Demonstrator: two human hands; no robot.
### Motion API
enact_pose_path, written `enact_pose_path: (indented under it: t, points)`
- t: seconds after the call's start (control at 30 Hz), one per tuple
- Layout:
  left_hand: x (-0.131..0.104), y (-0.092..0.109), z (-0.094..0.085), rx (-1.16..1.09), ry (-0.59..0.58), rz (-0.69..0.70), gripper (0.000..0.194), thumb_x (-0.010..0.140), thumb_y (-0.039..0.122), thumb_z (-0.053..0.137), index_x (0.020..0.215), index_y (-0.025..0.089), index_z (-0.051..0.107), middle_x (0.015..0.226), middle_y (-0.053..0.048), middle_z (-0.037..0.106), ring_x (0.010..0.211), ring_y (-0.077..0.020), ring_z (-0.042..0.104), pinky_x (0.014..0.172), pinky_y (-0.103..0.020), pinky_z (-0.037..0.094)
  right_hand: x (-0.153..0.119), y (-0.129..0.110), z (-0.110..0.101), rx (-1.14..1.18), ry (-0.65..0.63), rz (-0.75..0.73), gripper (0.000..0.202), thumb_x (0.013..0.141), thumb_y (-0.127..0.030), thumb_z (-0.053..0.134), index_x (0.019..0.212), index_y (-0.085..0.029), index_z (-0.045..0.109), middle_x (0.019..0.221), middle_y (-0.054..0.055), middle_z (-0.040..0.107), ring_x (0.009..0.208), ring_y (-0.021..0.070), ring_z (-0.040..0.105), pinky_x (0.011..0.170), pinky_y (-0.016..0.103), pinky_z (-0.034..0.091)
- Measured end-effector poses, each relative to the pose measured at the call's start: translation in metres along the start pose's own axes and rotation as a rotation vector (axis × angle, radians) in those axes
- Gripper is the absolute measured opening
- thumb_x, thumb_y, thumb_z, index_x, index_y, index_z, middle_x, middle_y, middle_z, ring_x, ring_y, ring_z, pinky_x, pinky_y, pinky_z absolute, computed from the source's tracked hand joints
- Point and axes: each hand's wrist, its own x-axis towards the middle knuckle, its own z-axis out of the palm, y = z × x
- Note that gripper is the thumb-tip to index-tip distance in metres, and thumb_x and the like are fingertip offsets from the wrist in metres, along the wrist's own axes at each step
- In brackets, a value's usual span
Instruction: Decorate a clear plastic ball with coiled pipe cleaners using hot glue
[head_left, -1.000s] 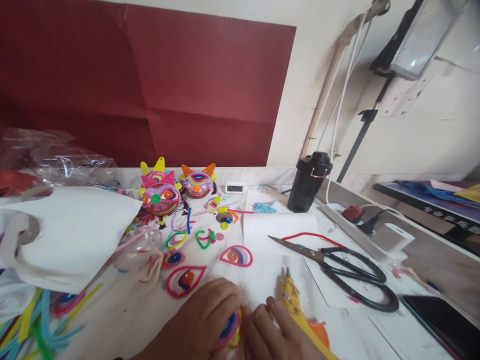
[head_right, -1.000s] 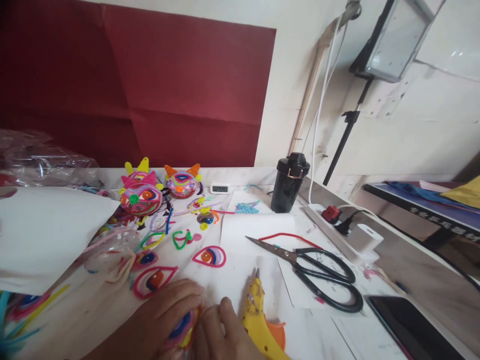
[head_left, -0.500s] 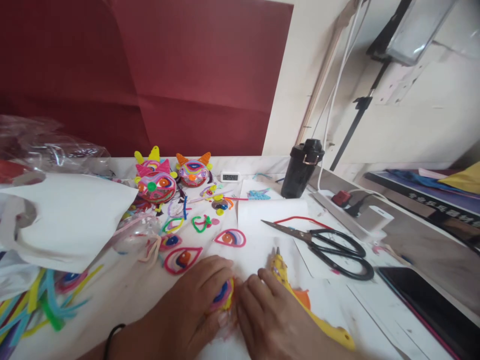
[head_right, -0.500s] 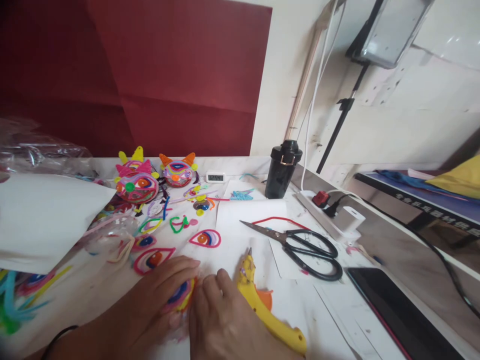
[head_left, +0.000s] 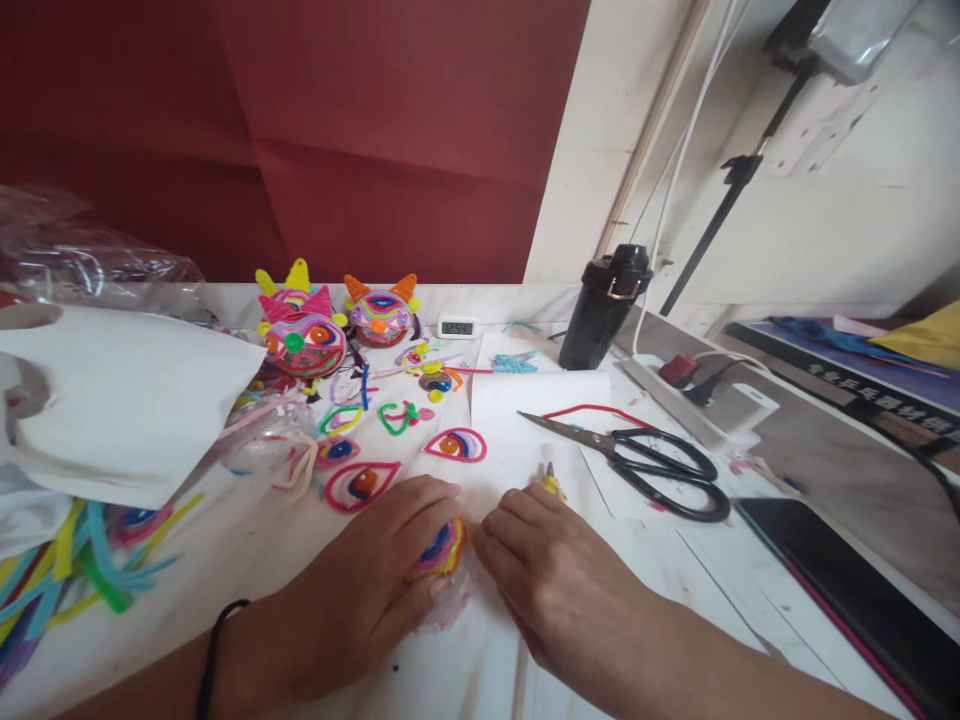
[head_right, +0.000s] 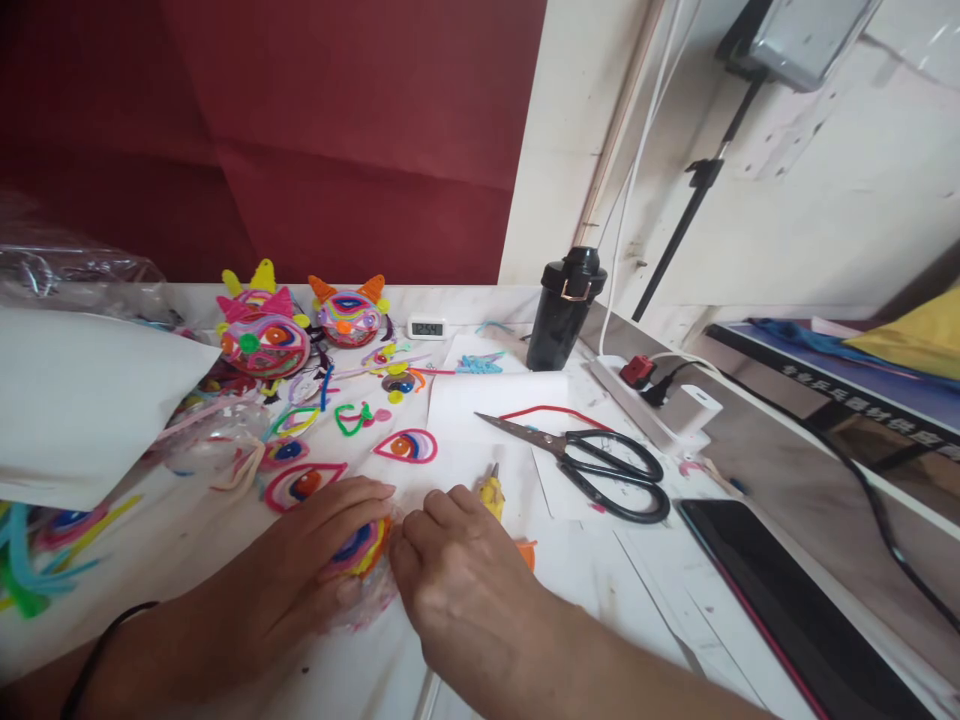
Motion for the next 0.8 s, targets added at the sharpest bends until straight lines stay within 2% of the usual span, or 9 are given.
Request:
enact_pose_path:
  t: [0.17, 0.33, 0.6, 0.8]
  points:
    - [0.0014, 0.0007, -0.0022, 0.006, 0.015, 0.007, 0.044, 0.102, 0.029, 0.05, 0.145, 0.026, 0.041, 0.152, -0.011, 0.05, 0.141, -0.0282, 0.046, 0.117, -0.045, 0.043, -0.0007, 0.0029, -0.0043, 0.05, -0.089, 0.025, 0.016, 0.078, -0.002, 0.063, 0.087, -0.013, 0.07, 0.081, 0.006, 0.07, 0.074, 0.0233, 0.056, 0.074, 0.039, 0.04]
    - [0.0041, 0.0032, -0.0059, 0.003, 0.002, -0.006, 0.044, 0.101, 0.028, 0.05, 0.144, 0.027, 0.042, 0.149, -0.01, 0.053, 0.139, -0.028, 0.048, 0.116, -0.046, 0.044, -0.0019, 0.0056, -0.0057, 0.056, -0.082, 0.03, 0.017, 0.084, -0.003, 0.059, 0.091, -0.012, 0.071, 0.081, 0.006, 0.07, 0.074, 0.0236, 0.057, 0.071, 0.039, 0.039]
    - [-0.0019, 0.0005, -0.0008, 0.008, 0.038, -0.011, 0.05, 0.101, 0.029, 0.051, 0.149, 0.027, 0.04, 0.153, -0.008, 0.051, 0.141, -0.0284, 0.046, 0.119, -0.046, 0.042, -0.0008, 0.0071, -0.0076, 0.04, -0.092, 0.032, 0.017, 0.082, -0.003, 0.062, 0.092, -0.012, 0.072, 0.08, 0.006, 0.07, 0.074, 0.0232, 0.057, 0.07, 0.039, 0.038]
    - [0.0055, 0.0054, -0.0074, -0.012, -0.032, -0.011, 0.047, 0.102, 0.024, 0.049, 0.148, 0.028, 0.04, 0.15, -0.008, 0.051, 0.14, -0.0257, 0.046, 0.117, -0.043, 0.042, -0.0014, 0.0066, -0.0046, 0.023, -0.065, 0.028, 0.013, 0.084, -0.004, 0.064, 0.089, -0.012, 0.072, 0.08, 0.006, 0.07, 0.073, 0.0227, 0.057, 0.069, 0.039, 0.037]
